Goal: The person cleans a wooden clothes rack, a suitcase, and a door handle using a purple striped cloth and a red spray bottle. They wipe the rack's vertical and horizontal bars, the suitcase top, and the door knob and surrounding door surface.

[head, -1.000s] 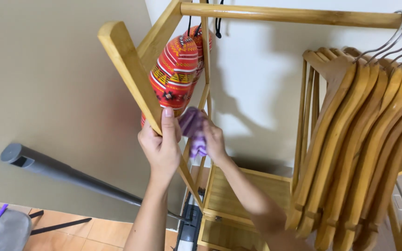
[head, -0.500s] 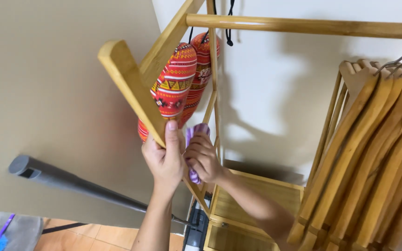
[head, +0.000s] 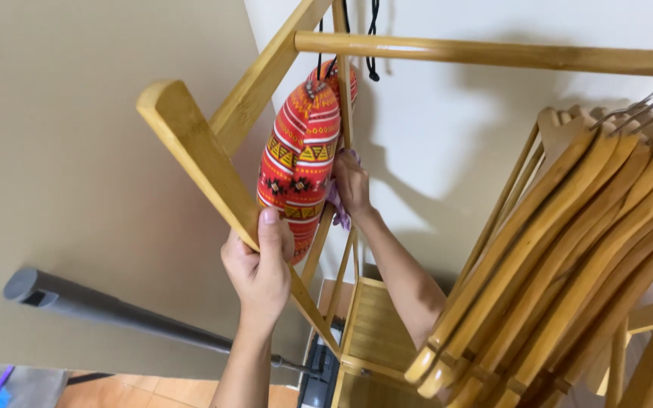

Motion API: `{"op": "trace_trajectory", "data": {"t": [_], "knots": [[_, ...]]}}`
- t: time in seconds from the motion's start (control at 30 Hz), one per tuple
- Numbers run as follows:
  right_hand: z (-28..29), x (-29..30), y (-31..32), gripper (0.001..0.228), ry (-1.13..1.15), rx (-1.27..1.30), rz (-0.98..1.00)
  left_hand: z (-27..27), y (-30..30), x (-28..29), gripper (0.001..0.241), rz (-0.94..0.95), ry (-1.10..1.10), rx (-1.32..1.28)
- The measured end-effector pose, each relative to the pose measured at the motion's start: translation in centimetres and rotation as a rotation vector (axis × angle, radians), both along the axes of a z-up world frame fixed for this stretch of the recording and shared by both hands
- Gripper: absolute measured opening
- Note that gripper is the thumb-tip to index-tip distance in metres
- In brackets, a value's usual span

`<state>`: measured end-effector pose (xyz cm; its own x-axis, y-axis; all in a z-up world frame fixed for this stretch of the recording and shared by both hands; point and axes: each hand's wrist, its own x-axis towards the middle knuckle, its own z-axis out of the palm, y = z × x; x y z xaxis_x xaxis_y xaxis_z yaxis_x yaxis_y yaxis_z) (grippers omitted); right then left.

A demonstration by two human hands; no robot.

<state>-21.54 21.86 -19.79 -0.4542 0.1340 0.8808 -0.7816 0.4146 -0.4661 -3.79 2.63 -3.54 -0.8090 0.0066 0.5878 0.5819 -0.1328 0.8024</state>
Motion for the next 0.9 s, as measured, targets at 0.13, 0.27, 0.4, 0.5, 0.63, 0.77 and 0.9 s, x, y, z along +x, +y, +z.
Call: {"op": "trace_trajectory", "data": {"t": [0.13, 0.27, 0.4, 0.5, 0.63, 0.77, 0.9], "knots": [[2.1, -3.2, 1.5, 0.047, -0.166, -0.510, 0.059, -1.0, 0.1, -0.9, 0.026, 0.016, 0.017, 0.005], [3.9, -3.8, 2.4, 0.050, -0.134, -1.052, 0.222, -1.2, 0.0, -1.3, 0.030, 0.003, 0.066, -0.009], [6.5, -3.9, 3.8, 0.062, -0.073, -1.571, 0.376, -1.1, -0.1, -1.3, 0.027, 0.033, 0.066, -0.034], [3.6, -5.9, 2.5, 0.053, -0.129, -1.418, 0.251, -1.1, -0.3, -1.3, 0.029, 0.006, 0.060, -0.028], [5.8, -1.7, 1.9, 0.036, -0.274, -1.240, 0.059, -0.1, -0.4, -0.9, 0.027, -0.040, 0.031, -0.001], [3.2, -0.7, 6.8, 0.032, -0.107, -1.436, 0.100, -0.6, -1.0, -1.0, 0.026, -0.064, 0.025, 0.004], [-0.9, -3.9, 5.1, 0.033, -0.022, -0.641, -0.470, -0.8, -0.8, -1.1, 0.026, -0.048, 0.019, 0.002]]}}
